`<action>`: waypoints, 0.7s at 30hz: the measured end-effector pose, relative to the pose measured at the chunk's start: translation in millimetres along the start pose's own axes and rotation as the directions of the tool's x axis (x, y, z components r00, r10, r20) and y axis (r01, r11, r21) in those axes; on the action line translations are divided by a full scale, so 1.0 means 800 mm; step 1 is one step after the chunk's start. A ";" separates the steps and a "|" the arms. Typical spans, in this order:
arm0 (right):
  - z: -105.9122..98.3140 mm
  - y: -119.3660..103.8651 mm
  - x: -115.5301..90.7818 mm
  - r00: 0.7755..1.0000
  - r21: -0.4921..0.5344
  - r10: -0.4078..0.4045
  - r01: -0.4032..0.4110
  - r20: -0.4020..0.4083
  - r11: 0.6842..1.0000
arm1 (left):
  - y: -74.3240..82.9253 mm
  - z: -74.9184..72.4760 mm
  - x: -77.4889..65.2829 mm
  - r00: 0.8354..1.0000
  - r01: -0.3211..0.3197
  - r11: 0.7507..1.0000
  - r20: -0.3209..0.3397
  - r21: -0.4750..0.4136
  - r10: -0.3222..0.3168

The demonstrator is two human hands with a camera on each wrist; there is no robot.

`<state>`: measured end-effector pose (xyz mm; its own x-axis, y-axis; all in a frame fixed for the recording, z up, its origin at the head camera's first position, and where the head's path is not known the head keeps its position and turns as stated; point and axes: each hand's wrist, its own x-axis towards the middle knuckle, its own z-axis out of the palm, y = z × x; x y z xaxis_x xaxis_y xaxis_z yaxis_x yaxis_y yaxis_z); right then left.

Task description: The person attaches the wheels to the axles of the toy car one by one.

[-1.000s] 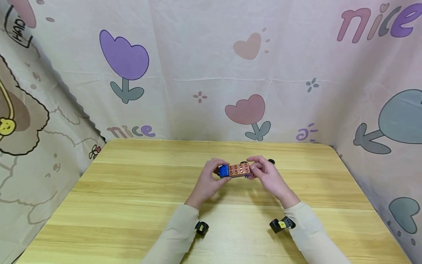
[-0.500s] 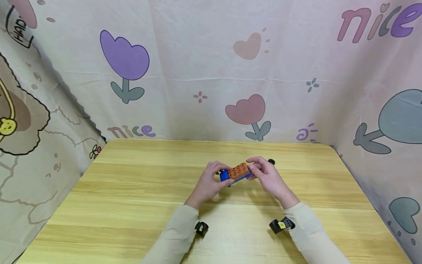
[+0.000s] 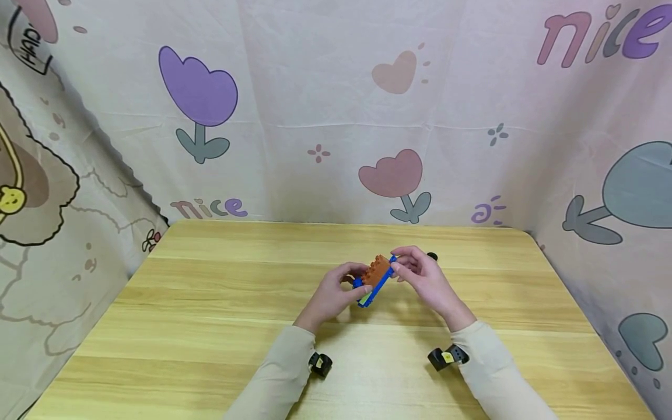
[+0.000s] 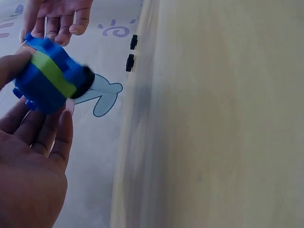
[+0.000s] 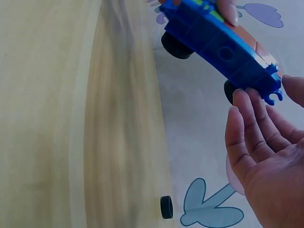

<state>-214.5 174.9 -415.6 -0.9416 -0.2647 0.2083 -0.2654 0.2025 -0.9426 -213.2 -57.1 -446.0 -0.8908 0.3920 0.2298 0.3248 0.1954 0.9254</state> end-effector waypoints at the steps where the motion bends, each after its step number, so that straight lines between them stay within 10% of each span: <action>1: 0.001 0.000 0.000 1.000 0.007 -0.005 0.005 0.001 1.000 | 0.000 0.000 0.000 1.000 0.009 1.000 0.007 -0.020 -0.009; 21: 0.012 -0.001 -0.002 0.992 0.001 -0.072 0.073 0.101 0.997 | 0.003 0.000 -0.002 0.993 0.096 0.976 0.082 -0.194 -0.081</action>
<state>-211.0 165.8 -417.7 -0.8941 -0.3726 0.2484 -0.3329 0.1821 -0.9252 -211.2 -57.5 -444.1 -0.8853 0.4468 0.1286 0.1702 0.0541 0.9839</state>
